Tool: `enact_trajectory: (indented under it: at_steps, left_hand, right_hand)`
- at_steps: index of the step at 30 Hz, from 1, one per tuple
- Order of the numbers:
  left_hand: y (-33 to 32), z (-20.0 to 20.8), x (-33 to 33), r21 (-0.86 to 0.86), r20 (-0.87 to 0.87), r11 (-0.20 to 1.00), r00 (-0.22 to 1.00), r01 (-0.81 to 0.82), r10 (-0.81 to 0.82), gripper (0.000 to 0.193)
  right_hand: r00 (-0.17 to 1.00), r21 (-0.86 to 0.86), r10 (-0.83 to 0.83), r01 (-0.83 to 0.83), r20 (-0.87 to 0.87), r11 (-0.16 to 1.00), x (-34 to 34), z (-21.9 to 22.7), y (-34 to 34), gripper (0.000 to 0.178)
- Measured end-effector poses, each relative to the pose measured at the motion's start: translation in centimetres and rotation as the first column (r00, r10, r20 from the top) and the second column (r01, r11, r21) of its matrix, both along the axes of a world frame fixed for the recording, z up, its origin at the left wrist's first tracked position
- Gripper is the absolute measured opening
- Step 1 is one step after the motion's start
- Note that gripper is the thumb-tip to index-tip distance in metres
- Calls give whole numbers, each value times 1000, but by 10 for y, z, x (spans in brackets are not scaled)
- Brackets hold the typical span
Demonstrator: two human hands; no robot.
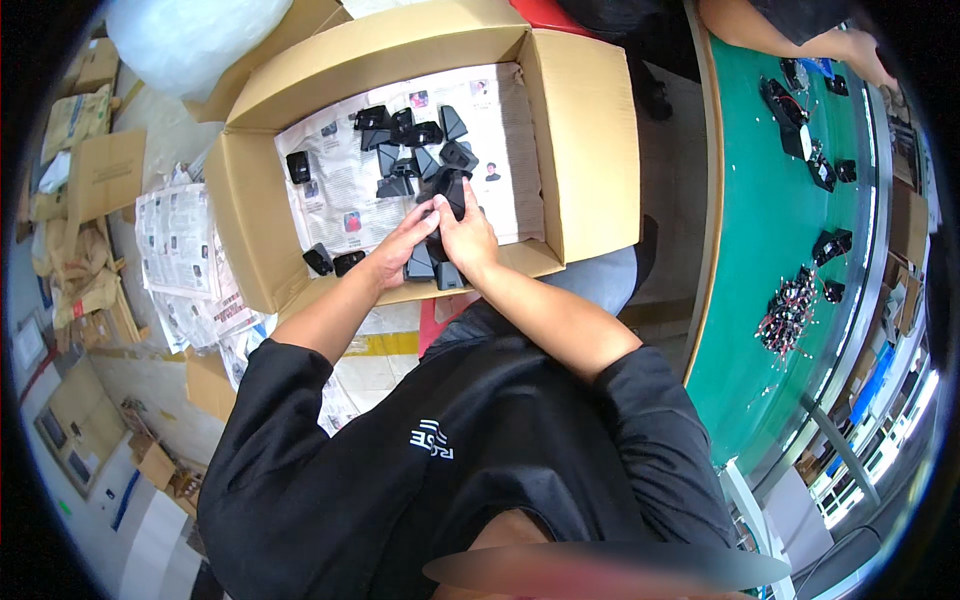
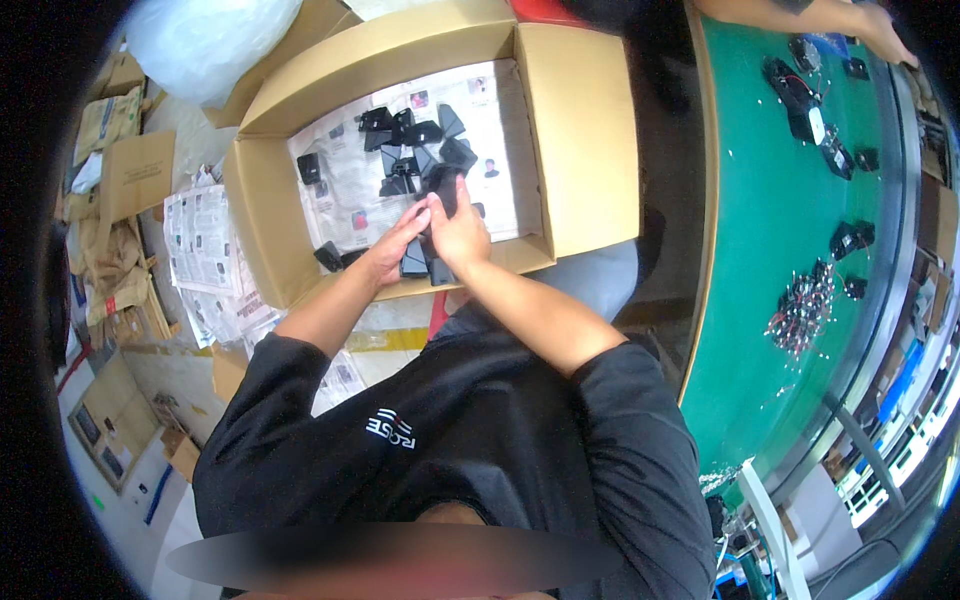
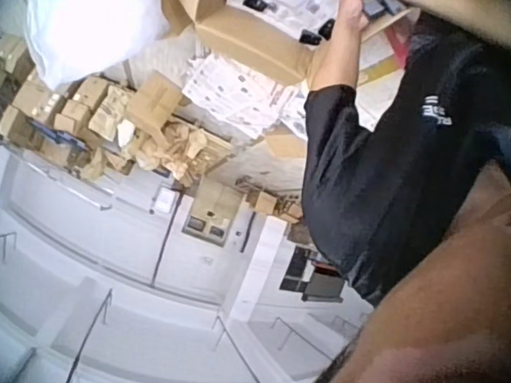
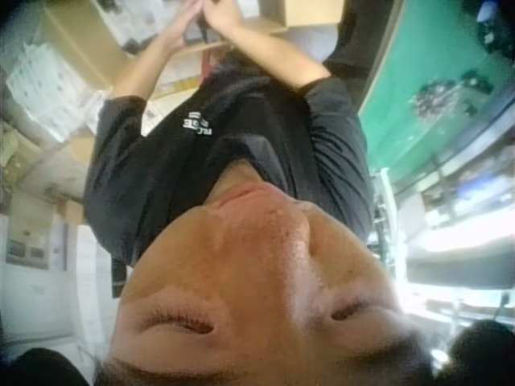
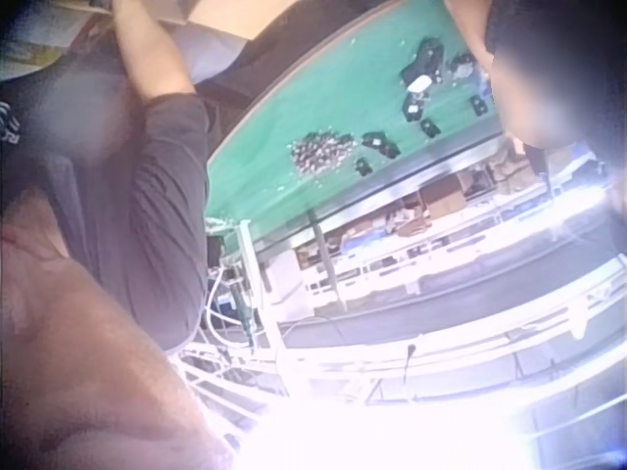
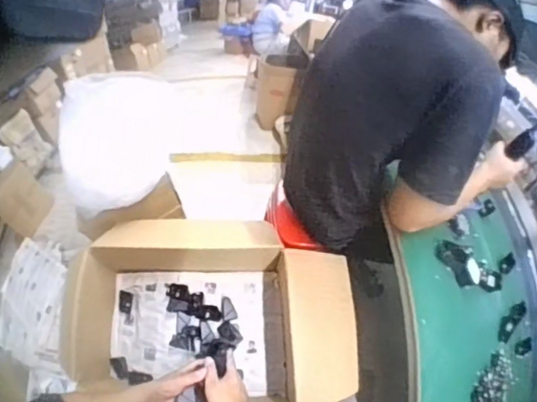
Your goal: The person assembles electronic components by securing them into electronic casings with screws using a pneumatic screwdriver.
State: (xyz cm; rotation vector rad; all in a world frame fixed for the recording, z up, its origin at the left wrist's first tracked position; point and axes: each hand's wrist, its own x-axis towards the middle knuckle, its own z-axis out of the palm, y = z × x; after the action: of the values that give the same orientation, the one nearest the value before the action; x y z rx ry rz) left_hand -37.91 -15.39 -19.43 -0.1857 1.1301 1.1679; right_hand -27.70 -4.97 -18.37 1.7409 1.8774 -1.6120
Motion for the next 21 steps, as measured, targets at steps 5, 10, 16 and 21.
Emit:
enact_trajectory:
  at_steps: [5, 10, 16, 21]
  left_hand:
    - [8, -7, 3, -40, 92, 996, 992, -81, 85, 57]
    - [23, 8, 2, -74, 57, 979, 979, -192, 197, 50]
    - [43, 22, -4, 89, -161, 945, 931, -316, 326, 49]
    - [83, 60, 5, 278, -356, 929, 872, -243, 335, 45]
  right_hand:
    - [999, -70, -1, 5, 52, 998, -2, 0, 1, 75]
    - [1000, -100, 6, -4, 21, 995, -12, 17, 14, 68]
    - [992, 58, 6, 1, -128, 998, -31, 48, 31, 63]
    - [950, 309, 17, 84, -312, 947, -19, 76, 62, 66]
